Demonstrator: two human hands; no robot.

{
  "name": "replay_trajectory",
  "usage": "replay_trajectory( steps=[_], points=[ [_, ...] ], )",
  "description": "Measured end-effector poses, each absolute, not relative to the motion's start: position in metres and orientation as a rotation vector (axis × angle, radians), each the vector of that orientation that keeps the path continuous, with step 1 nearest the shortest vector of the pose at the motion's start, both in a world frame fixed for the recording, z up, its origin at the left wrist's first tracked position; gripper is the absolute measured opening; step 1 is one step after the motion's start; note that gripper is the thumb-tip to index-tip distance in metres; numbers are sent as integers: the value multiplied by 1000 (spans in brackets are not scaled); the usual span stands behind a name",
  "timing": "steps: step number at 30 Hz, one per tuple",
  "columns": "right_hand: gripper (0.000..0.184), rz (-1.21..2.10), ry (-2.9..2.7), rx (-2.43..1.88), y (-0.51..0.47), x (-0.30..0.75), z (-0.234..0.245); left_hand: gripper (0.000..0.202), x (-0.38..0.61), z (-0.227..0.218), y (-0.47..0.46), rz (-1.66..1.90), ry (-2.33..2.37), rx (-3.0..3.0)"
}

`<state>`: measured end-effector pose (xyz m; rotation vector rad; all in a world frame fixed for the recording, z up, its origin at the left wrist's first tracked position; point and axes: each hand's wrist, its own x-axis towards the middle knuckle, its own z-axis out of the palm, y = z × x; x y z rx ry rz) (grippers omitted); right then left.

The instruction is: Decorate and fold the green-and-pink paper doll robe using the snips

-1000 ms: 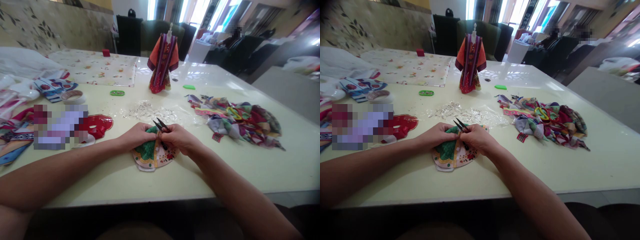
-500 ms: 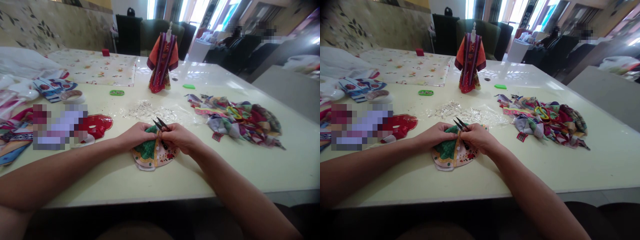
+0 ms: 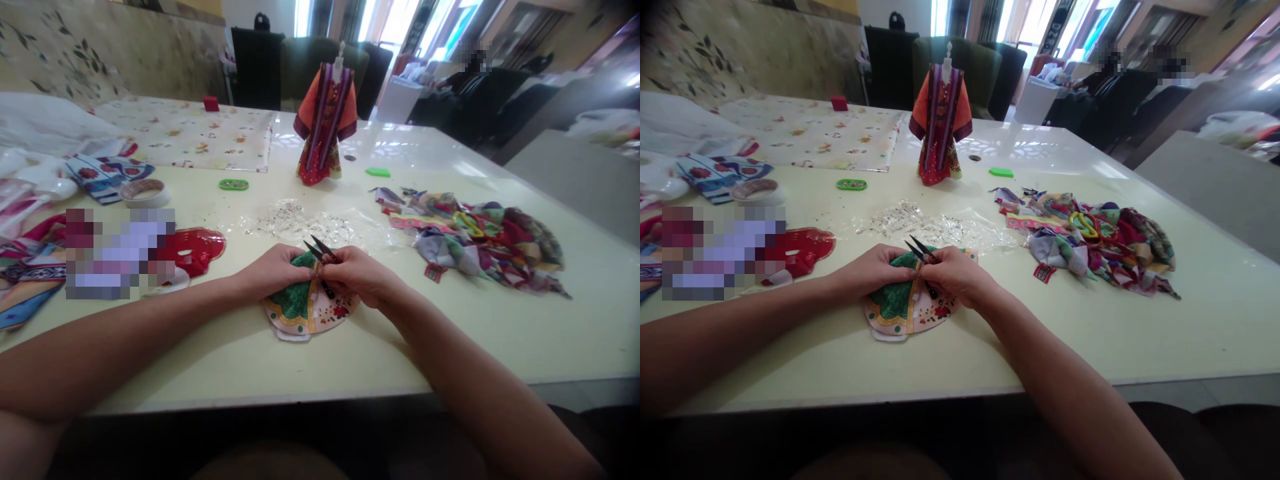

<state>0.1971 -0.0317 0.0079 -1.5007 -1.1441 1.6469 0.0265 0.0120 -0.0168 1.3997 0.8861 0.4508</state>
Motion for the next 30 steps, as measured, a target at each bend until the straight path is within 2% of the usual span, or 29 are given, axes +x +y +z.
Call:
replay_trajectory(
  steps=[10,19,30],
  points=[
    [16,1580,-1144,-1509,-33,193,9,20,26,-17,13,430,903,1453],
    [5,1396,-1231,-1523,-33,187,-2,15,28,-16,10,472,944,1430],
    [7,1492,-1183,-1493,-34,189,4,16,27,-14,12,457,966,1430]
  ],
)
